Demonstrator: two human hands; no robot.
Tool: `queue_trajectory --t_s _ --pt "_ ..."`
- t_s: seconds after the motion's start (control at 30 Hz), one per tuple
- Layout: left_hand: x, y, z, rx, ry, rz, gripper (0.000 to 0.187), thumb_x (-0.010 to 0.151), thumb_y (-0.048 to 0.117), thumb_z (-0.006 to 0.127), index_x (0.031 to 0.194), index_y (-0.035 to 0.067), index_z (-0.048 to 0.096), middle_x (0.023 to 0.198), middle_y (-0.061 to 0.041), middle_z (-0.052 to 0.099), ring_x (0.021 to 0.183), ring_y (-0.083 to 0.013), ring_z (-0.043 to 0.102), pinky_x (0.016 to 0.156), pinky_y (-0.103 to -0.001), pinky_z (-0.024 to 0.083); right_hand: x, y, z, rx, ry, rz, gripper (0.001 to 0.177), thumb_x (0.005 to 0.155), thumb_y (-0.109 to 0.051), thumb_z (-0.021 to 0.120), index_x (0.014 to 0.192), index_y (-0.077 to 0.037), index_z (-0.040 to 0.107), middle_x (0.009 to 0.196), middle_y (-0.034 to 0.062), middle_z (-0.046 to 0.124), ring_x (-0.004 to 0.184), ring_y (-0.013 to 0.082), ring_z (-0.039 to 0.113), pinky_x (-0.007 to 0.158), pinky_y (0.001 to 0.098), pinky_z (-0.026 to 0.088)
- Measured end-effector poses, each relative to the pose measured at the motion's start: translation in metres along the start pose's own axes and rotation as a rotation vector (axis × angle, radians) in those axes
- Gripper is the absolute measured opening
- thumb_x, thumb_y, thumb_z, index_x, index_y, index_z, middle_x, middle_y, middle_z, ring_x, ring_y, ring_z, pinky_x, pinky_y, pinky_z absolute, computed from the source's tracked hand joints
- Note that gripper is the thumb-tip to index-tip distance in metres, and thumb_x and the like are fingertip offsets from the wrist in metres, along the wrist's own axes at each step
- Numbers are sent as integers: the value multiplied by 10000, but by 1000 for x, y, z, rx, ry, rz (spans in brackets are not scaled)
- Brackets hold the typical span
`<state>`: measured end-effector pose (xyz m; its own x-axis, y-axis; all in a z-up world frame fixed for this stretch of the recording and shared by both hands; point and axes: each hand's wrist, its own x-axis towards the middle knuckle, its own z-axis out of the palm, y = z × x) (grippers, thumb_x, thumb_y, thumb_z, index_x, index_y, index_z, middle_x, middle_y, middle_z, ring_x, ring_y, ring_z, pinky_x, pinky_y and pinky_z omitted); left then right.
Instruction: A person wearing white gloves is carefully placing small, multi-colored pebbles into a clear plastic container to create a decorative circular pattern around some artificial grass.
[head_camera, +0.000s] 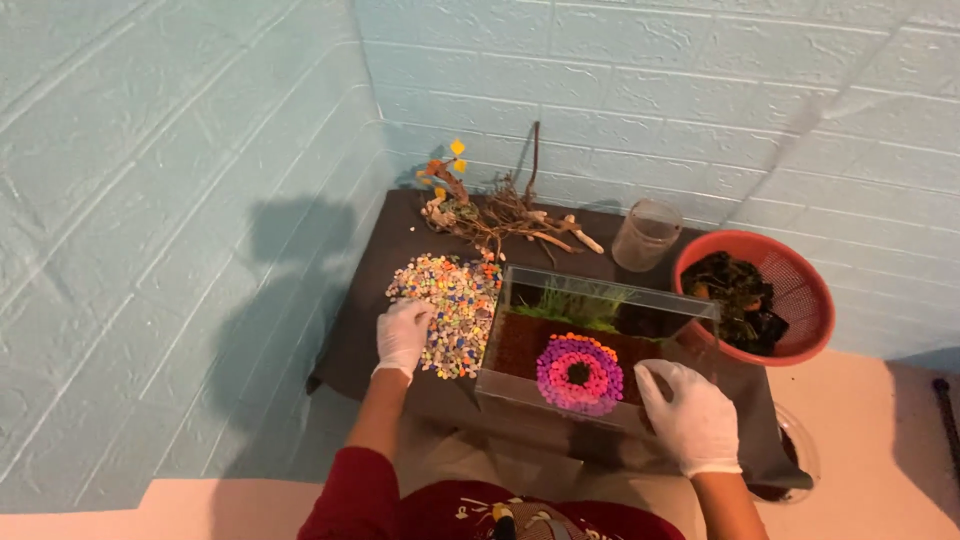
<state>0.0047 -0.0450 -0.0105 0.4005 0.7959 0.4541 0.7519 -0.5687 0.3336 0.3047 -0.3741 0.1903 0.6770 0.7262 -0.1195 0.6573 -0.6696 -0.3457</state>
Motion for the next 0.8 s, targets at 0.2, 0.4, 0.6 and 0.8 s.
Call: queue_trajectory --t_s 0.2,0.4,0.6,0.8 --pt "31 36 8 3 -191 69 180 936 258 683 764 214 710 736 -25 621 727 -274 578 658 -462 427 5 13 18 -38 112 -71 344 954 -528 541 1120 -320 759 1139 -86 776 1036 228 727 786 465 588" --pt "41 3 110 256 -411 -26 199 965 404 628 778 338 633 916 -4 575 886 -261 561 807 -475 397 4 10 14 -10 73 -54 339 947 -512 535 1134 -335 754 1168 -124 766 1130 172 699 839 435 580" --pt "38 16 83 318 -383 169 146 956 372 657 825 323 698 904 3 562 837 -258 551 754 -456 383 6 11 16 -45 107 -92 330 947 -517 547 1099 -320 763 1090 -114 782 1033 172 729 748 422 592" --pt "53 85 -30 74 -366 -97 100 923 381 726 954 300 776 889 30 738 859 -231 673 703 -402 504 3 1 0 32 63 -87 301 911 -516 562 1054 -367 781 1107 -122 782 1070 181 718 843 398 554"
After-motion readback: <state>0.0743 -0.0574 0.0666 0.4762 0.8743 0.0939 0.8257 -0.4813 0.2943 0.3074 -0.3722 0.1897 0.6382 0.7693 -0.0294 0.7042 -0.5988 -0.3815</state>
